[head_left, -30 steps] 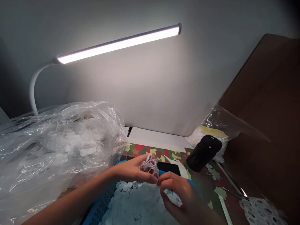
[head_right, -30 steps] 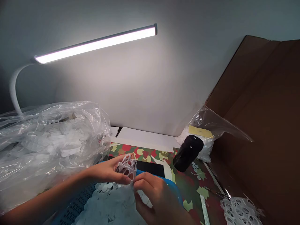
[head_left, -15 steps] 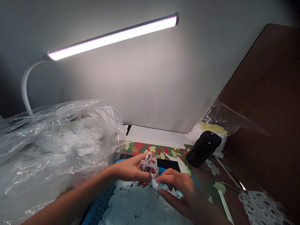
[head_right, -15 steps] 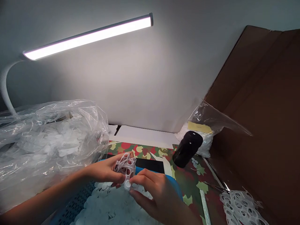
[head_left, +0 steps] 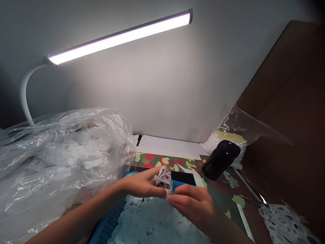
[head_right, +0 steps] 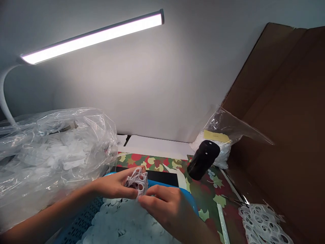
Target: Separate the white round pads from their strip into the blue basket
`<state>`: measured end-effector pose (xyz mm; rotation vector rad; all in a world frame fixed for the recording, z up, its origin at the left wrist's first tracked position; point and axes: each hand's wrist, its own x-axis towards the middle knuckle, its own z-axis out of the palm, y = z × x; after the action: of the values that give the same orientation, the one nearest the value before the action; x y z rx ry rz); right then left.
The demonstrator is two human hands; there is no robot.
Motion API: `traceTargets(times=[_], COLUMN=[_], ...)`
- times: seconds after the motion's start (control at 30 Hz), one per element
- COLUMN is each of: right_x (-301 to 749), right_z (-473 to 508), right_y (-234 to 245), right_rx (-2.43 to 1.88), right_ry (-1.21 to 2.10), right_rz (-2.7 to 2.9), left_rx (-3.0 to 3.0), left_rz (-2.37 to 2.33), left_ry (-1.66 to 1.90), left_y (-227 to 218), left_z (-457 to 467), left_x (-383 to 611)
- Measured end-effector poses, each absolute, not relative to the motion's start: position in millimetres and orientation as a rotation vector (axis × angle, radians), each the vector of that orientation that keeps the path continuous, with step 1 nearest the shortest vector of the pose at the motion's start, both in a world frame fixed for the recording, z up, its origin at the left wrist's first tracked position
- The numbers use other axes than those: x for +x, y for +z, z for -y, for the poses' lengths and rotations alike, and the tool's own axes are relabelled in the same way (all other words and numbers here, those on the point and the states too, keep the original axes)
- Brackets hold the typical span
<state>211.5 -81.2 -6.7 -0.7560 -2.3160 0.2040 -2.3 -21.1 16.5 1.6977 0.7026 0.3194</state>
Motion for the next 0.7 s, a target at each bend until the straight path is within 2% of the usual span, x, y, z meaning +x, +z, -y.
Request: traceTargets(times=[0.43, 0.7], right_x=[206.5, 211.5], right_z=[81.2, 86.6], right_y=[-1.8, 0.1], right_rx=[-0.770, -0.785], right_ry=[-0.004, 0.385], right_rz=[2.524, 2.560], left_rx=[1.951, 1.756], left_rz=[-0.569, -0.702], left_ry=[0.326, 0.651], left_y=[11.2, 11.9], left_z=[21.7, 14.7], left_x=[4.0, 2.6])
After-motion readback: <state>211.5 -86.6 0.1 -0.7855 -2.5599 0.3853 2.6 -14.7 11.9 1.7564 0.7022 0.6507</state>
